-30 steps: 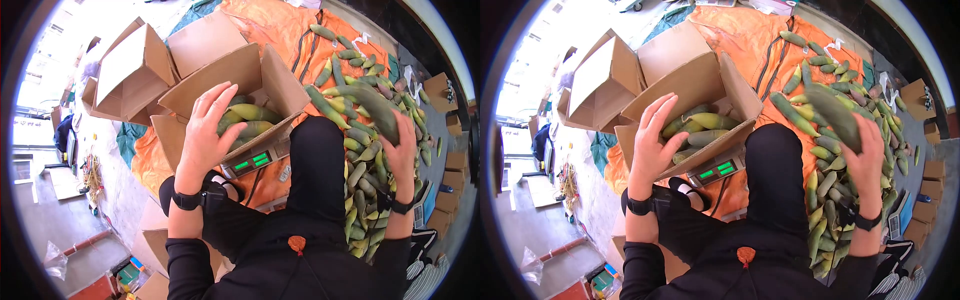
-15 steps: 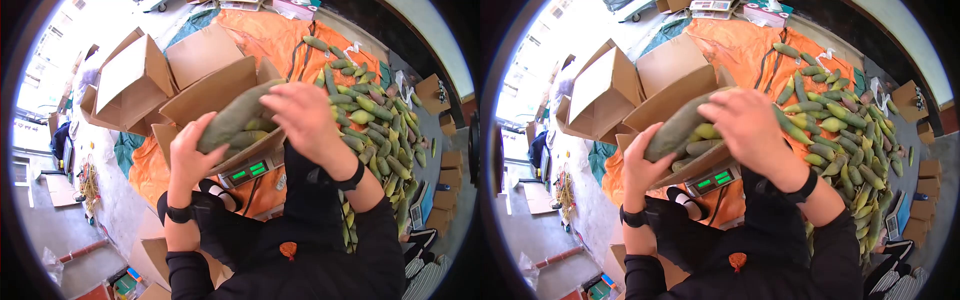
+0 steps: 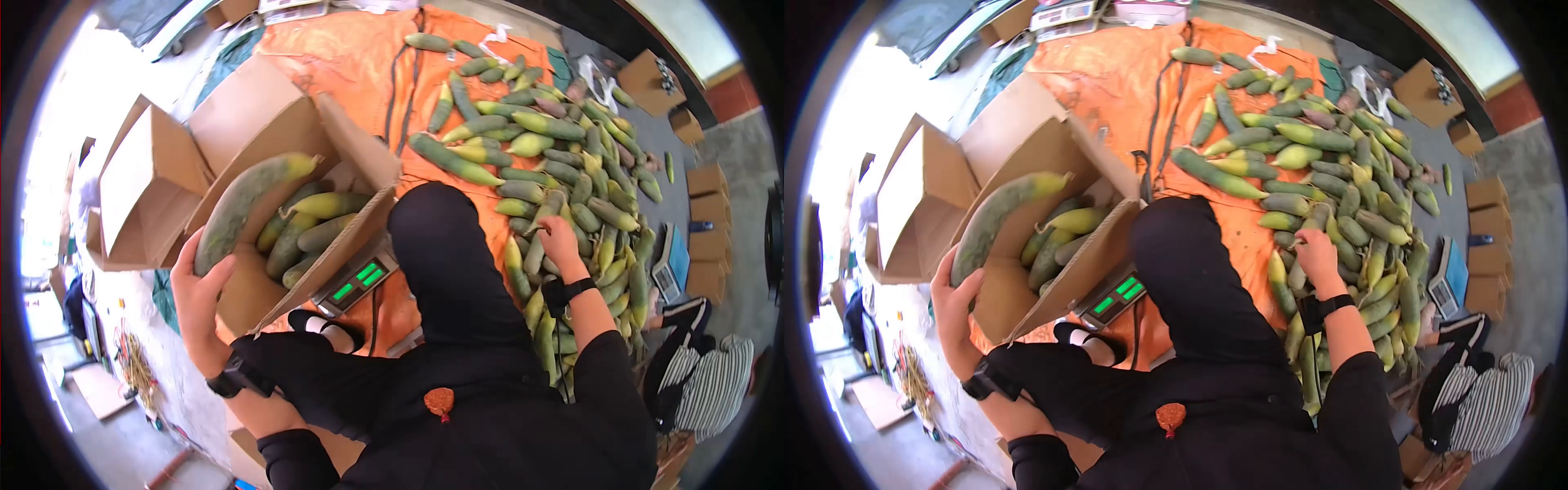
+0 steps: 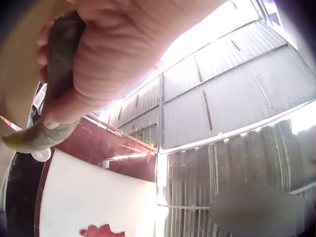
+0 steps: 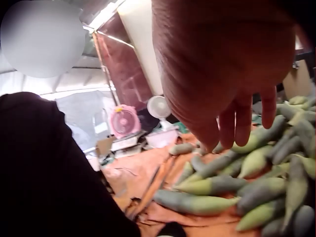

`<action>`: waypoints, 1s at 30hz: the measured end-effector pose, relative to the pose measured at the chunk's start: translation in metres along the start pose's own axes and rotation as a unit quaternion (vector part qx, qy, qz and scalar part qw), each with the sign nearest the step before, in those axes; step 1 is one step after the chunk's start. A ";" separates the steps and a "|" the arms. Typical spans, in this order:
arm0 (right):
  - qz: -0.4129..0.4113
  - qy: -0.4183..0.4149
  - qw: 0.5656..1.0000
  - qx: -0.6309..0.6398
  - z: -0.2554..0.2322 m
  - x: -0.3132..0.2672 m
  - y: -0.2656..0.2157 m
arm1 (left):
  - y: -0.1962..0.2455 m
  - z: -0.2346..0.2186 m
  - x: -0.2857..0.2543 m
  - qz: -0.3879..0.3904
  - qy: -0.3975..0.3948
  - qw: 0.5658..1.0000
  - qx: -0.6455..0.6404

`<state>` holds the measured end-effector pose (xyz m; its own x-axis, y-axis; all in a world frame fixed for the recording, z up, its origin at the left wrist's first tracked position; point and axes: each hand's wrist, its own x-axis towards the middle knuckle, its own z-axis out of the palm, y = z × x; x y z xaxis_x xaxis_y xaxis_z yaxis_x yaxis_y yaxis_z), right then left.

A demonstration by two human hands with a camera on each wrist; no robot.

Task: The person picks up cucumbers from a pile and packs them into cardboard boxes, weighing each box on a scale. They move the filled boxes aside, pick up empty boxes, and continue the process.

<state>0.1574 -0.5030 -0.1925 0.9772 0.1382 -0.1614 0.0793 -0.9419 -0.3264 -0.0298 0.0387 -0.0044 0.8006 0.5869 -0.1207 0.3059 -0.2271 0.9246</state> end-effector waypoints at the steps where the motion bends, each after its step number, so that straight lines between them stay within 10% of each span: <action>1: 0.032 -0.022 0.999 -0.022 0.009 -0.008 0.020 | -0.002 0.001 0.002 -0.006 0.002 1.000 0.028; 18: 0.259 -0.164 0.947 -0.093 0.068 -0.115 0.155 | -0.031 0.039 0.027 -0.001 -0.074 0.995 0.069; 30: 0.428 -0.254 0.864 -0.078 0.082 -0.188 0.099 | 0.016 0.088 -0.015 0.063 -0.205 0.965 0.151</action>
<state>-0.0346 -0.5968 -0.2710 0.4822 -0.5497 -0.6821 -0.5649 -0.7902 0.2374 0.0079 -0.0421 -0.0190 0.9587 0.1970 -0.2050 0.2799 -0.5285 0.8015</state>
